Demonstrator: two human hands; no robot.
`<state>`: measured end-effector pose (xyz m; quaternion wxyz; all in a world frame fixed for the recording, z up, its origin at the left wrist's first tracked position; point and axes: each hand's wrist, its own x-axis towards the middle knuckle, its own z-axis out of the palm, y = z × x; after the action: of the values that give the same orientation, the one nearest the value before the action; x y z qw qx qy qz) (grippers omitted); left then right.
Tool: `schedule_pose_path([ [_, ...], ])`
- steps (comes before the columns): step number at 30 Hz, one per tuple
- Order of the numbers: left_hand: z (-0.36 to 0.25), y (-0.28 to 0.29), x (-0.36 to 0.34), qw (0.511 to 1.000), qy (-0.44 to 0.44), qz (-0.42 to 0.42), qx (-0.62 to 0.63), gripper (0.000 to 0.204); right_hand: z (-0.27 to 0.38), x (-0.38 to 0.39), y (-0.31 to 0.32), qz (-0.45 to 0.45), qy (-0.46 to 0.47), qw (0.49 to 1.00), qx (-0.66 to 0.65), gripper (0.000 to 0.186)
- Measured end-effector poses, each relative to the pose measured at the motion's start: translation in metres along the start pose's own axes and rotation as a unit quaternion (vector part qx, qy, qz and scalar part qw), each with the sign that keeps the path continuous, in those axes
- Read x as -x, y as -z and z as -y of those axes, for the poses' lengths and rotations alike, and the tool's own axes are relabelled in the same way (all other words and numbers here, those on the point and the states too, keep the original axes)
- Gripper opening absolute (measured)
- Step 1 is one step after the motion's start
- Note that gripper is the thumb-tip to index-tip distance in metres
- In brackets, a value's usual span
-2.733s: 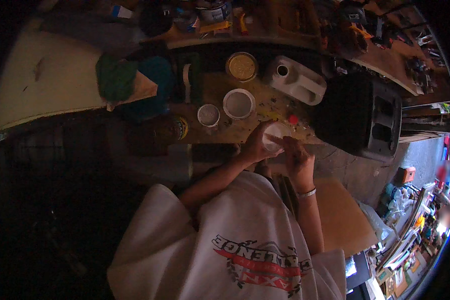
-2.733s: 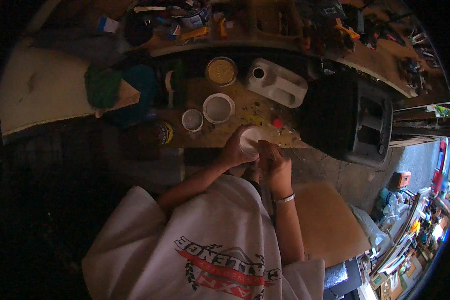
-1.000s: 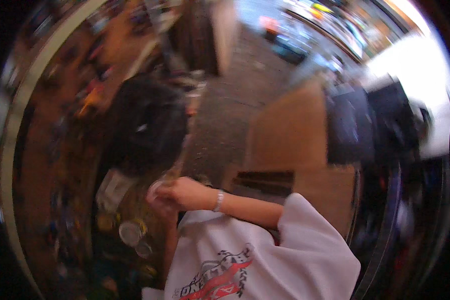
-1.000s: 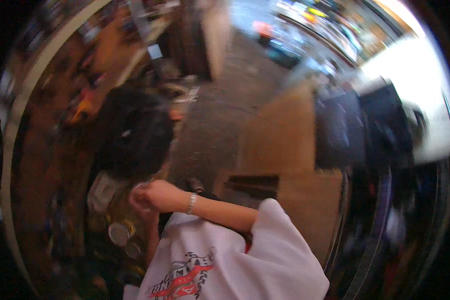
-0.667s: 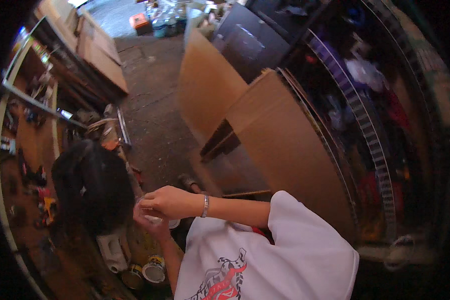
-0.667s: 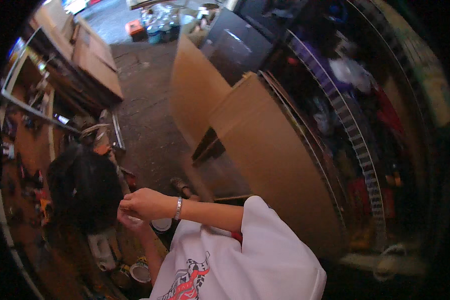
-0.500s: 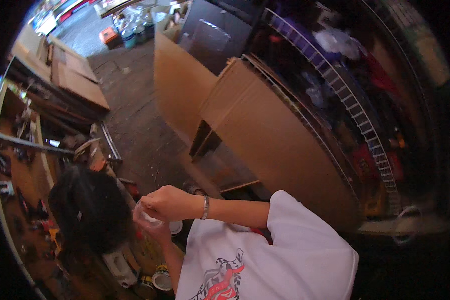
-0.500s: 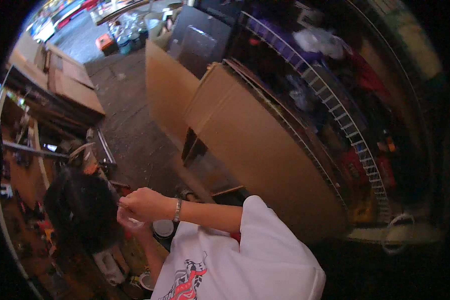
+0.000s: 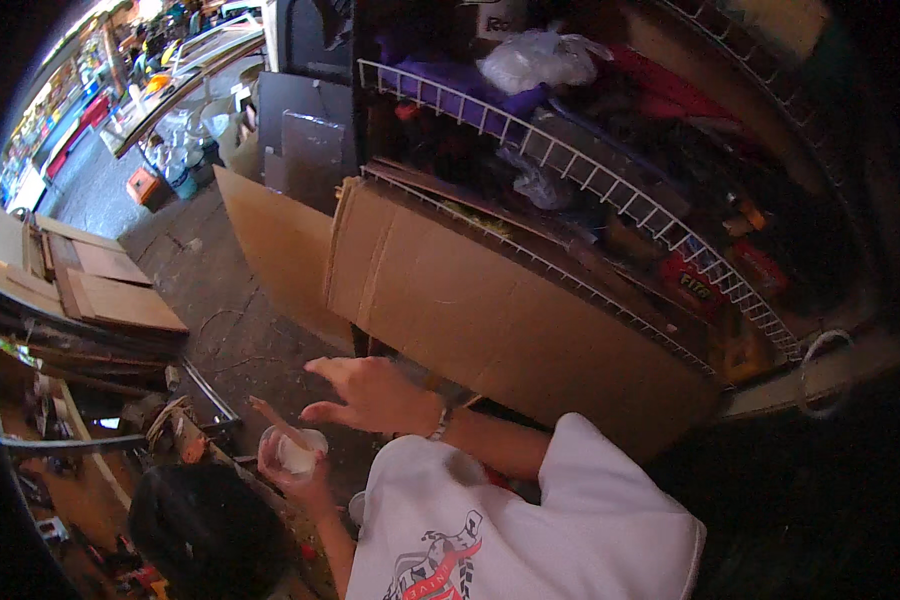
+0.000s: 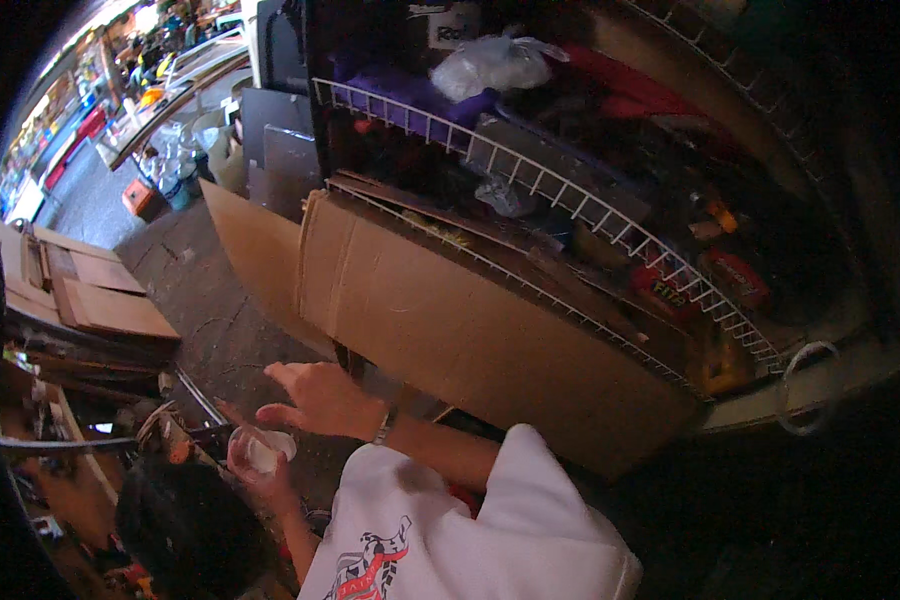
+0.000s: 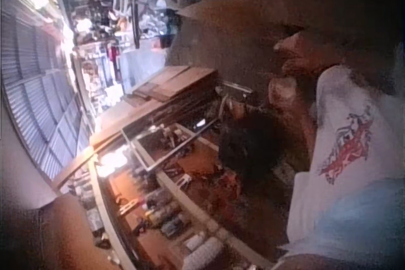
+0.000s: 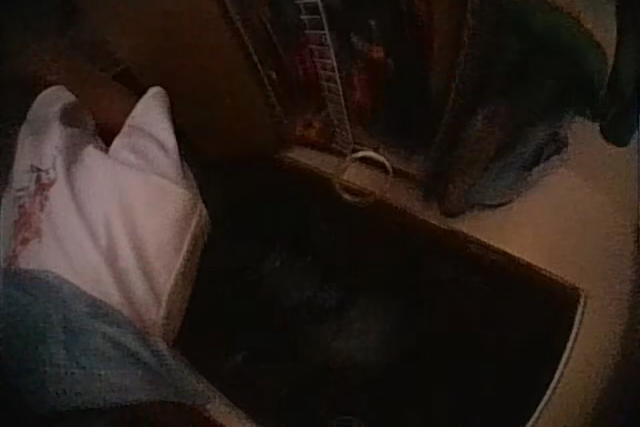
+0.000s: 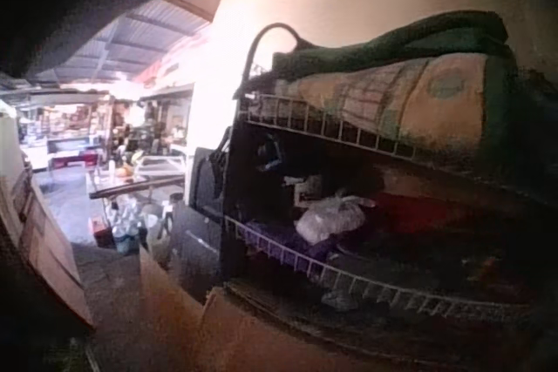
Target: The person retrieves a wooden stick and a paint can from a shelf, then opens the can and stirs the contents. They pour a liquid from a plastic jug into a small container and mix it with the stick. Finally, they pour the mixed liquid into a spray gun cup and attach the cup to the spray gun.
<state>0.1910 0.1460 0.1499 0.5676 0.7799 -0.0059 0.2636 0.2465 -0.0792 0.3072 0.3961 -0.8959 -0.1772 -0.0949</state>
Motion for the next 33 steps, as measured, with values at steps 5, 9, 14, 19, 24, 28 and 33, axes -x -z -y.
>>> schedule_pose_path([
  [5,0.016,-0.002,-0.003,0.999,-0.031,-0.019,0.015,0.092,-0.025,0.025,0.033,-0.014,-0.061,0.998,-0.003,0.046],
  [9,0.022,0.018,0.022,0.992,0.056,-0.032,-0.108,0.085,-0.022,0.033,0.031,0.058,-0.128,0.988,-0.060,0.031],
  [14,0.024,0.041,0.059,0.976,0.153,-0.127,-0.090,0.092,-0.016,0.017,-0.003,0.236,-0.117,0.965,-0.003,0.031],
  [19,0.034,0.066,0.123,0.942,0.196,-0.258,-0.085,0.092,-0.001,-0.011,-0.046,0.345,0.051,0.937,0.010,0.029],
  [24,0.056,0.082,0.206,0.886,0.238,-0.388,-0.090,0.093,0.035,-0.027,-0.089,0.377,0.179,0.908,-0.030,0.027],
  [28,0.074,0.090,0.250,0.796,0.376,-0.464,-0.101,0.103,0.064,-0.024,-0.121,0.431,0.233,0.871,-0.043,0.028],
  [33,0.098,0.103,0.272,0.785,0.278,-0.532,-0.152,0.105,0.089,-0.017,-0.141,0.480,0.320,0.815,-0.054,0.027],
])
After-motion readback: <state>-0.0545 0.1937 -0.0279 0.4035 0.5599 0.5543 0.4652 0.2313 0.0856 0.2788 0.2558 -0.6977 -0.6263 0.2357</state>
